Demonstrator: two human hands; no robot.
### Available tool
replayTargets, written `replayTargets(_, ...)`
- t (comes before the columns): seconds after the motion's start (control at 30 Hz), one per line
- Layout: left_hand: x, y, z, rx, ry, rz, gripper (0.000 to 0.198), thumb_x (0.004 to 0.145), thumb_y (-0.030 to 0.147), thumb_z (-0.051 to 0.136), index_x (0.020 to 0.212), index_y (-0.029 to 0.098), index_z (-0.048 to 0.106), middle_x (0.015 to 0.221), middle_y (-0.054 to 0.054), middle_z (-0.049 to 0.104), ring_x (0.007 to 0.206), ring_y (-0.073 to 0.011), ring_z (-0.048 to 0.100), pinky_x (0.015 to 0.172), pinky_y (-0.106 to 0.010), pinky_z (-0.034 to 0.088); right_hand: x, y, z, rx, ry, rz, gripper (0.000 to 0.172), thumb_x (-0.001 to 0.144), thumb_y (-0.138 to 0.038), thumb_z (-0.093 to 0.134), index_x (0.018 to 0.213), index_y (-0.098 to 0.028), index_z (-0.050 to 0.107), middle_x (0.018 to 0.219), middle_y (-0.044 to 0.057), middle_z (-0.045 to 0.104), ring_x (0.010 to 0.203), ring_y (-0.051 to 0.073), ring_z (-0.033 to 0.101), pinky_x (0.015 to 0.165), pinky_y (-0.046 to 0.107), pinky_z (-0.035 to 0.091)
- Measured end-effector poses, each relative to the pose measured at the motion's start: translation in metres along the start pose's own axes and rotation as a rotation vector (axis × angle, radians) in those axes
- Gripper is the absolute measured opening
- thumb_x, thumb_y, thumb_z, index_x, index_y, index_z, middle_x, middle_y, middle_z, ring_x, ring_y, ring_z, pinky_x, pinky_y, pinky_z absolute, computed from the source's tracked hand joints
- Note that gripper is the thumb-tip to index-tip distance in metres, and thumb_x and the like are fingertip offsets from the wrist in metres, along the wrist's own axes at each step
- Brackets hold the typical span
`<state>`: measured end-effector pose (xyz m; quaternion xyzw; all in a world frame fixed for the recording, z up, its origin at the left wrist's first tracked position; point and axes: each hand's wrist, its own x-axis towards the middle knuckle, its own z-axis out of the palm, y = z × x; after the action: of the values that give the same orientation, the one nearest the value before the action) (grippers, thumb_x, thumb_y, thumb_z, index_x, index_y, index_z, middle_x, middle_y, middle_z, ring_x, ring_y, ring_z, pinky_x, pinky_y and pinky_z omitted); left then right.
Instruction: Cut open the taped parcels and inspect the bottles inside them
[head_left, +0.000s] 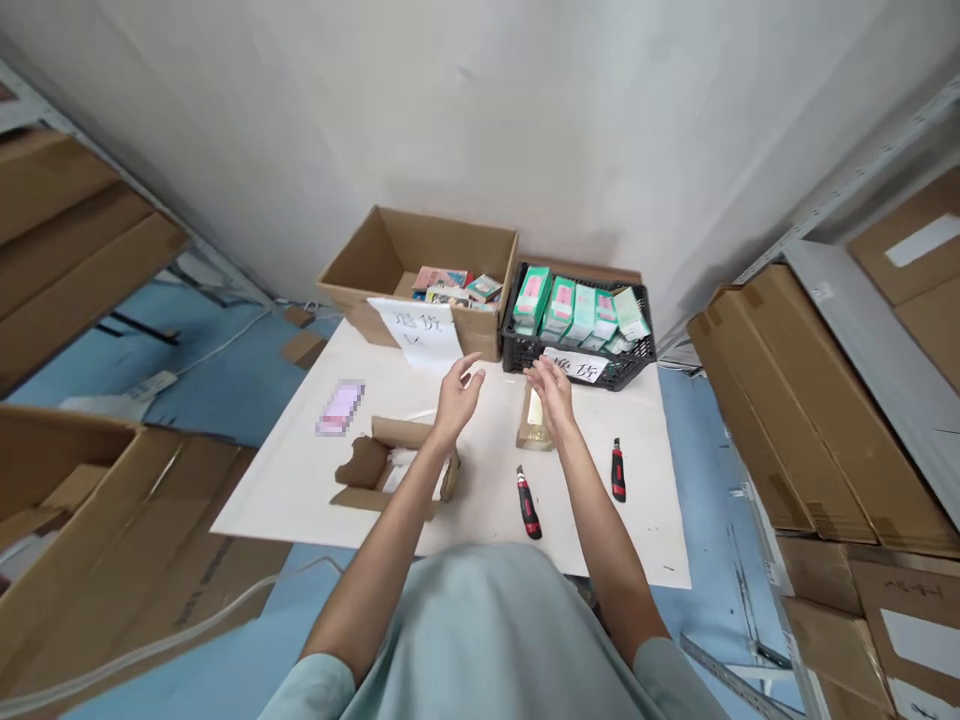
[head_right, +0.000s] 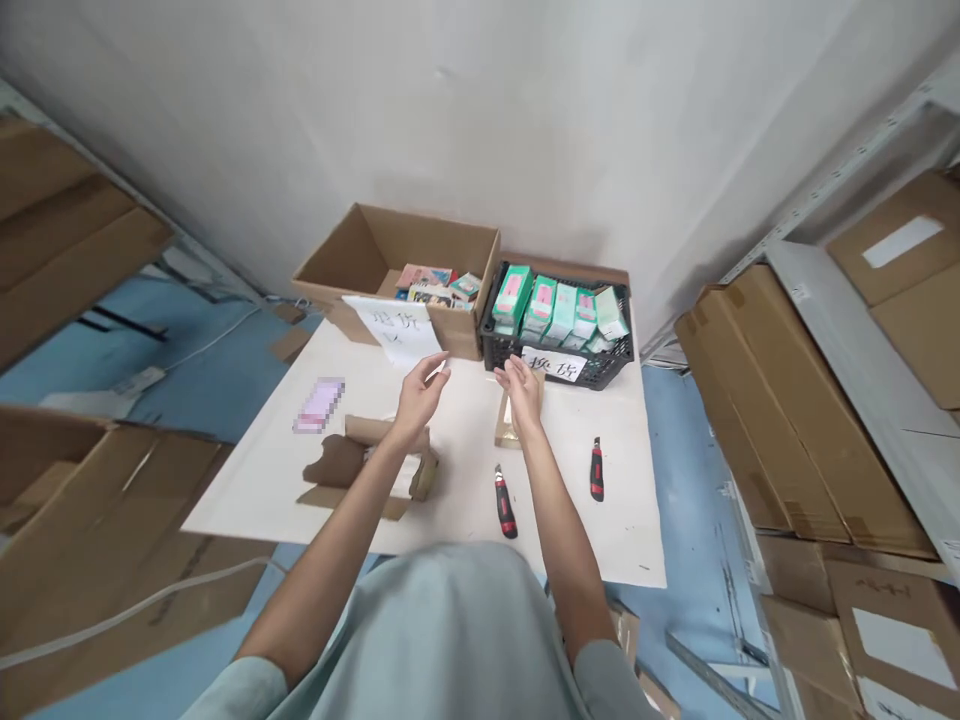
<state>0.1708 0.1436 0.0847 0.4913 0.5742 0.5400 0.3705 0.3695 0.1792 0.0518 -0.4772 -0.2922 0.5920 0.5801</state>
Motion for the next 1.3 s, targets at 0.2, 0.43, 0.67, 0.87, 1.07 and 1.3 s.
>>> replayTargets(0.2,-0.055,-0.053,-0.091,0.138,0.122,-0.238,0.035,0.099,0.033,0.068,0.130,0.020,0.078,0.147,-0.015,0.079,0.144,-0.0315,0.071,0.130,-0.052,0.051,-0.090,0.114,-0.019,-0.182,-0.069,0.325,0.064,0.077,-0.067,0.093,0.121,-0.023,0.076,0.133,0.015,0.079,0.119,0.030,0.082,0.113,0.049,0.064)
replayTargets(0.43,-0.045,-0.088,-0.212,0.259,0.278,-0.310,0.036,0.098,0.033,0.068,0.127,0.017,0.079,0.144,-0.017,0.080,0.143,-0.0315,0.072,0.129,-0.051,0.053,-0.126,0.155,0.009,-0.341,-0.101,0.473,0.065,0.080,-0.069,0.090,0.126,-0.024,0.079,0.153,0.016,0.074,0.135,0.032,0.075,0.117,0.048,0.062)
replayTargets(0.67,-0.030,-0.125,-0.260,0.145,-0.160,-0.601,0.068,0.100,0.070,0.069,0.144,0.019,0.074,0.158,-0.019,0.073,0.148,-0.0375,0.068,0.125,-0.054,0.056,-0.125,0.147,0.053,-0.524,-0.133,0.443,0.074,0.093,-0.092,0.061,0.121,-0.026,0.079,0.145,0.013,0.079,0.139,0.031,0.070,0.115,0.043,0.059)
replayTargets(0.87,-0.051,-0.139,-0.273,0.048,-0.355,-0.641,0.093,0.095,0.099,0.052,0.134,0.019,0.080,0.141,-0.018,0.080,0.139,-0.0390,0.072,0.115,-0.051,0.062,-0.160,0.144,0.067,-0.584,-0.019,0.510,0.089,0.093,-0.101,0.050,0.121,-0.024,0.084,0.137,0.013,0.083,0.134,0.033,0.072,0.113,0.043,0.058)
replayTargets(1.07,-0.042,-0.183,-0.281,0.043,-0.549,-0.700,0.093,0.090,0.098,0.058,0.129,0.016,0.078,0.106,-0.014,0.085,0.109,-0.0337,0.080,0.108,-0.049,0.064,-0.186,0.156,0.068,-0.653,0.077,0.474,0.085,0.091,-0.099,0.059,0.116,-0.023,0.086,0.139,0.015,0.084,0.135,0.035,0.074,0.115,0.045,0.056)
replayTargets(1.3,0.012,-0.242,-0.234,0.448,-0.692,-0.484,0.095,0.073,0.051,0.096,0.158,0.023,0.065,0.125,-0.011,0.080,0.096,-0.0303,0.077,0.099,-0.044,0.061,-0.126,0.178,0.057,-0.910,-0.049,0.548,0.053,0.084,-0.061,0.084,0.119,-0.022,0.082,0.088,0.005,0.085,0.094,0.028,0.078,0.094,0.040,0.060)
